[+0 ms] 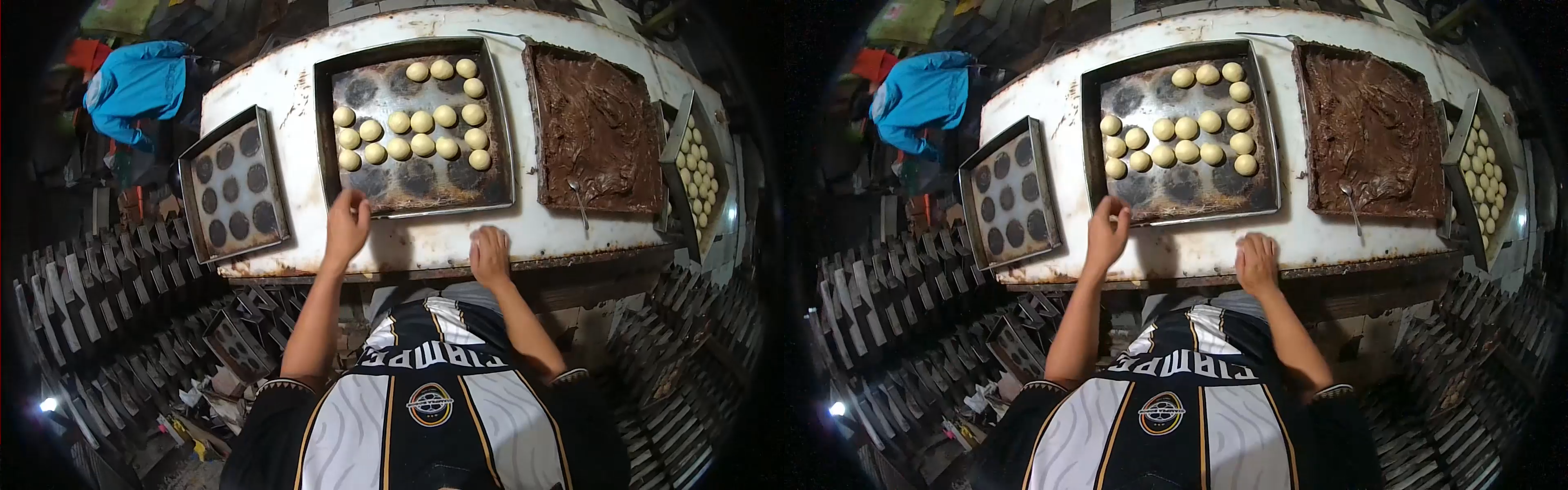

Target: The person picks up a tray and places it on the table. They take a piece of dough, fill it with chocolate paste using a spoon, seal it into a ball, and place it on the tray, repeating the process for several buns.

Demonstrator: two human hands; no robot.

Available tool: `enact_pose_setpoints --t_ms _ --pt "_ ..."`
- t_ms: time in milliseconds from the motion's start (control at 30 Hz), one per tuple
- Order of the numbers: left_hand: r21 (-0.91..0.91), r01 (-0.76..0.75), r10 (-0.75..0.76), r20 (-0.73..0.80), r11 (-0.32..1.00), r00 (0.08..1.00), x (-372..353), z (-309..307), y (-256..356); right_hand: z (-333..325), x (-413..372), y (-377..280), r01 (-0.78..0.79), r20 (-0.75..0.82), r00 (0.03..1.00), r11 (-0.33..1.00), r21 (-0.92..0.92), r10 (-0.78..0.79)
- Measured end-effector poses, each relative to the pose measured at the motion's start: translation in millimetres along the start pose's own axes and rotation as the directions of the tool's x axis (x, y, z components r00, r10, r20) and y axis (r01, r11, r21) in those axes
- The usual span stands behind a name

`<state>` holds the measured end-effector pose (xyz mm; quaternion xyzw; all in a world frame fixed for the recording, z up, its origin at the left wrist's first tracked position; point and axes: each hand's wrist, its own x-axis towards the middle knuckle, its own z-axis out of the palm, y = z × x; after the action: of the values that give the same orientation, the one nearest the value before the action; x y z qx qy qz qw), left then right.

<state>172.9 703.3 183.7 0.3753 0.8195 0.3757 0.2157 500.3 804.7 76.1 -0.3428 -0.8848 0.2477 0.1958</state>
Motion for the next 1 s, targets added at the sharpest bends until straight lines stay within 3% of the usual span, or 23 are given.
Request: enact_pose_setpoints --t_ms 33,67,100,133,200,267,300,333,400,467,500,533,567,600,633,667,733,767,800,867,900,933,1000 --pt "0.322 -0.287 0.298 0.014 0.902 0.954 15 -4 -24 -9 -8 16 0.020 0.115 0.993 1.000 -0.008 -0.019" --pt "0.491 -0.293 0.240 0.168 0.820 0.956 27 -8 -47 -23 -22 39 0.040 0.239 0.970 0.999 -0.019 -0.034" --pt "0.634 -0.298 0.121 0.308 0.713 0.944 38 -5 -79 -33 -22 53 0.069 0.101 0.994 0.978 -0.198 -0.050" --pt "0.692 -0.388 -0.004 0.492 0.608 0.871 50 -10 -74 -38 -14 64 -0.063 0.135 0.985 0.954 -0.294 0.106" --pt "0.730 -0.522 -0.007 0.585 0.441 0.811 58 -8 -66 -30 15 52 -0.218 -0.127 0.974 0.938 -0.270 0.189" --pt "0.704 -0.560 -0.197 0.682 0.436 0.704 76 7 -72 -9 7 40 -0.122 -0.095 0.990 0.966 -0.227 0.103" --pt "0.699 -0.537 -0.281 0.697 0.472 0.660 79 -2 -55 -11 -11 41 -0.032 0.024 0.999 0.972 -0.234 0.039" --pt "0.697 -0.502 -0.356 0.704 0.512 0.615 84 -12 -39 -12 -25 54 0.097 -0.005 0.995 0.976 -0.193 -0.100" --pt "0.459 -0.346 -0.002 0.604 0.819 0.797 64 -39 -40 -35 -25 71 0.160 0.013 0.987 0.977 -0.142 -0.159" --pt "0.109 -0.319 0.245 0.428 0.942 0.870 32 -75 -15 -47 -17 68 -0.102 -0.178 0.981 0.980 -0.174 0.071" --pt "-0.002 -0.296 0.277 0.358 0.955 0.892 9 -94 -9 -45 -15 73 -0.360 -0.155 0.926 0.930 -0.081 0.345" --pt "-0.115 -0.289 0.310 0.286 0.950 0.907 -13 -111 -7 -34 -5 72 -0.596 -0.111 0.797 0.803 0.004 0.593" --pt "-0.200 -0.246 0.288 0.220 0.949 0.932 -38 -127 -10 -38 21 22 -0.760 0.179 0.616 0.518 0.392 0.767" --pt "-0.288 -0.201 0.255 0.164 0.936 0.953 -65 -141 -16 -24 36 -4 -0.782 0.429 0.619 0.459 0.422 0.658" --pt "-0.473 -0.048 0.124 0.130 0.880 0.984 -92 -144 -32 6 51 -34 -0.564 0.463 0.804 0.728 0.390 0.375" --pt "-0.643 0.098 -0.015 0.133 0.760 0.991 -115 -143 -57 3 94 -149 -0.118 0.270 0.963 0.907 0.404 0.005" --pt "-0.752 0.303 -0.170 0.252 0.585 0.953 -150 -161 -109 16 158 -288 0.198 0.250 0.914 0.889 0.413 -0.320" --pt "-0.802 0.334 -0.238 0.244 0.495 0.940 -164 -164 -137 36 189 -330 0.478 0.109 0.833 0.805 0.352 -0.543" --pt "-0.869 0.410 -0.296 0.329 0.278 0.897 -176 -175 -162 59 214 -368 0.551 0.052 0.795 0.754 0.357 -0.605" --pt "-0.959 0.277 -0.321 0.243 0.063 0.915 -179 -219 -155 130 254 -421 0.674 -0.160 0.699 0.568 0.472 -0.697" --pt "-0.955 0.250 -0.347 0.183 0.157 0.920 -178 -238 -158 175 269 -424 0.727 -0.058 0.612 0.531 0.435 -0.789" --pt "-0.941 0.230 -0.371 0.127 0.249 0.920 -178 -251 -164 199 276 -426 0.714 0.216 0.520 0.560 0.420 -0.826" --pt "-0.709 0.146 -0.374 -0.177 0.690 0.910 -171 -268 -173 261 277 -378 0.793 0.419 0.399 0.536 0.290 -0.816"
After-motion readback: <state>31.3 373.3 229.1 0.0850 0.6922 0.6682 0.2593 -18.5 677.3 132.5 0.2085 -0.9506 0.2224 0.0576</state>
